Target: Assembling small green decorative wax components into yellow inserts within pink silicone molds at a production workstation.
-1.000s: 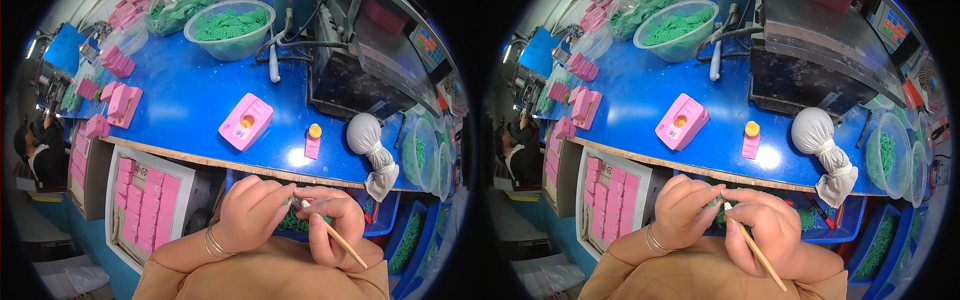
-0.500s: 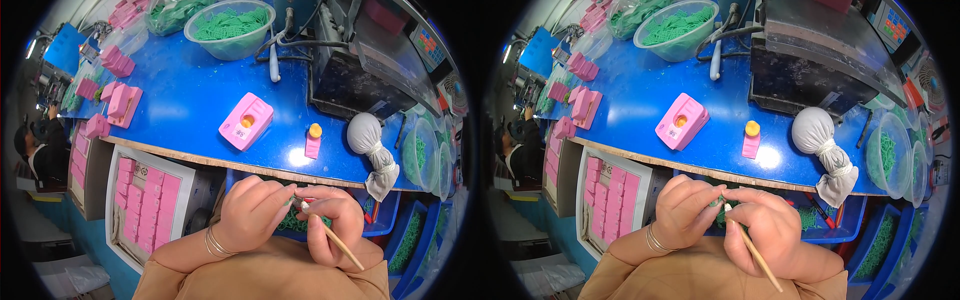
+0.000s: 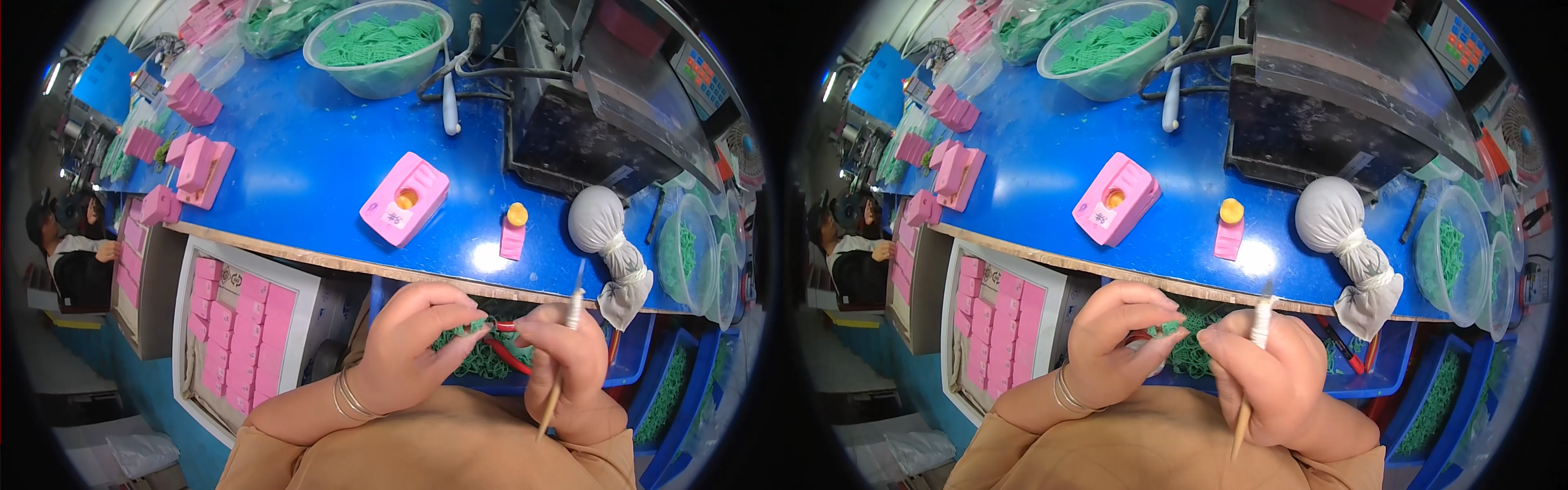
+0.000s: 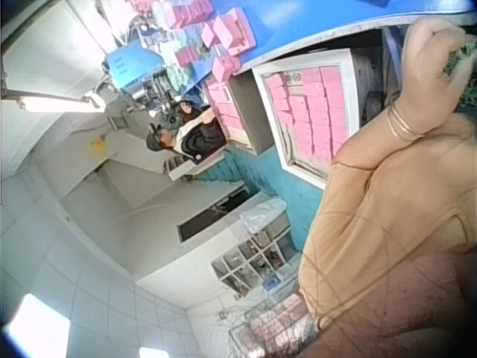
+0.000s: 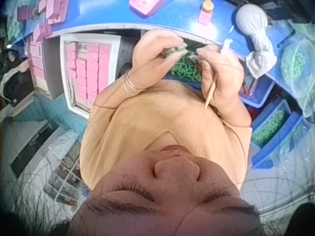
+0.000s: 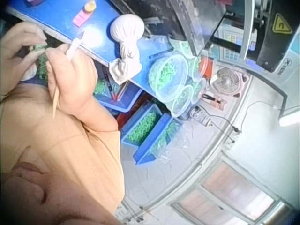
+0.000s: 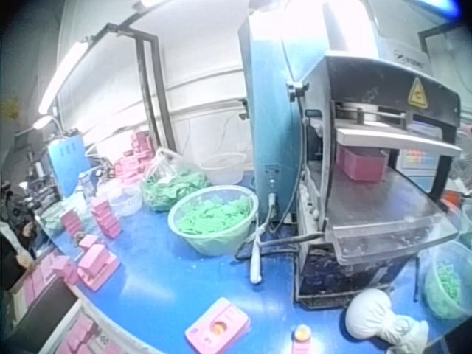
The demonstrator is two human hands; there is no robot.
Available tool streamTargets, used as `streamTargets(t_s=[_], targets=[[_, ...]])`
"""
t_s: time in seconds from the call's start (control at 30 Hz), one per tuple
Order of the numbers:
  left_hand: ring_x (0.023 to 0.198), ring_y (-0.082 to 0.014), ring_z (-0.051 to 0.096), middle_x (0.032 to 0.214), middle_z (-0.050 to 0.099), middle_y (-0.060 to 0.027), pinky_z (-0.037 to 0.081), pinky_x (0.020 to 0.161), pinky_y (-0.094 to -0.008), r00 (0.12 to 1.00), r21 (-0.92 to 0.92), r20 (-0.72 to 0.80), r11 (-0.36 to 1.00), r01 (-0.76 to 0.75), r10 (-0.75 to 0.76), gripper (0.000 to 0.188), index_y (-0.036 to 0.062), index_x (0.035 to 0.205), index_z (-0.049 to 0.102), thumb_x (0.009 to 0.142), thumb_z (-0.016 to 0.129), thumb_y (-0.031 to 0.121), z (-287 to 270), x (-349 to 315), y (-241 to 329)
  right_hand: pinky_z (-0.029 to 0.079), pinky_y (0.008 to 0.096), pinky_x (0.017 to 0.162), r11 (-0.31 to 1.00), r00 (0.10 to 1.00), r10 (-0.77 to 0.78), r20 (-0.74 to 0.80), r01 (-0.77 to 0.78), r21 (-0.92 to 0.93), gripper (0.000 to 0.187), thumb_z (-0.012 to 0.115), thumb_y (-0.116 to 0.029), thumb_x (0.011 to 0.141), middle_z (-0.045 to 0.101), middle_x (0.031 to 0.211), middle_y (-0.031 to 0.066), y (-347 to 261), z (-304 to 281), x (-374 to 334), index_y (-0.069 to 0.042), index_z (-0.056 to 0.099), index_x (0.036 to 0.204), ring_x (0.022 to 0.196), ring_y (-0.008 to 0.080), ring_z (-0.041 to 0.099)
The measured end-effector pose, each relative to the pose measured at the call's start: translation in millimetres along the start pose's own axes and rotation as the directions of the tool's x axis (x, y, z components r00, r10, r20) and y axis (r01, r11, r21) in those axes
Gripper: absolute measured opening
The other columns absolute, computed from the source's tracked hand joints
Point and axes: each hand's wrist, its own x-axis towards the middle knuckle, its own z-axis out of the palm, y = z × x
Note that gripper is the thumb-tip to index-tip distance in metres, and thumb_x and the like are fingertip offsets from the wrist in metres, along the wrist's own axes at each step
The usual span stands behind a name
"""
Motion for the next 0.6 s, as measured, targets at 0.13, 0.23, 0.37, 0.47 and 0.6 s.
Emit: streamTargets(t_s=[0.13,0.23,0.37,0.47,0.6], targets=[[0.078,-0.0128,0.056,0.093,0.057,-0.0073,0.045,0.066,-0.0239,0.951,-0.412,0.115,0.858,0.308,-0.287,0.019,0.0007,0.091,0.06,0.074,0.069,-0.001,2.6,-2.6,1.7,0.038,0.0302,0.046,0.98,0.993,-0.029,0.118,0.051,-0.191,0.025,0.073,-0.024,0.066,0.05,0.068,0.0074,0.8,6.9,2.3,-0.005,0.06,0.077,0.054,0.0214,0.05],[0.081,-0.0109,0.055,0.093,0.056,-0.0062,0.046,0.07,-0.023,0.908,-0.658,0.192,0.637,0.401,-0.373,0.014,0.0,0.09,0.058,0.078,0.066,-0.002,3.6,-0.6,7.0,0.032,0.0298,0.044,0.955,0.985,-0.024,0.171,0.074,-0.287,0.026,0.074,-0.025,0.064,0.042,0.062,0.0043,2.5,13.5,-0.2,-0.007,0.06,0.076,0.051,0.019,0.046],[0.086,-0.0117,0.053,0.096,0.054,-0.0056,0.046,0.078,-0.0249,0.901,-0.759,0.219,0.515,0.399,-0.375,0.011,-0.0001,0.091,0.057,0.082,0.062,-0.004,6.5,-0.2,4.7,0.035,0.0301,0.046,0.931,0.99,-0.085,0.113,0.119,-0.344,0.023,0.073,-0.021,0.064,0.049,0.066,0.005,7.1,18.4,-2.4,-0.007,0.06,0.076,0.053,0.0186,0.049],[0.094,-0.0144,0.051,0.099,0.053,-0.0084,0.043,0.083,-0.0277,0.878,-0.787,0.265,0.437,0.436,-0.4,0.013,0.0006,0.087,0.056,0.079,0.061,-0.007,7.9,-3.0,3.6,0.036,0.0301,0.046,0.93,0.988,-0.114,0.102,0.142,-0.34,0.022,0.072,-0.018,0.064,0.052,0.069,0.0058,8.8,19.5,-4.0,-0.007,0.06,0.077,0.055,0.019,0.051],[0.093,-0.0141,0.051,0.103,0.052,-0.0082,0.044,0.082,-0.027,0.895,-0.778,0.273,0.467,0.421,-0.352,0.025,0.0012,0.098,0.053,0.077,0.064,-0.006,8.8,-5.0,-0.5,0.038,0.0313,0.047,0.967,0.993,-0.088,0.078,0.104,-0.231,0.016,0.068,-0.009,0.065,0.053,0.069,0.0075,7.2,18.1,-3.1,-0.005,0.058,0.077,0.055,0.0225,0.052]])
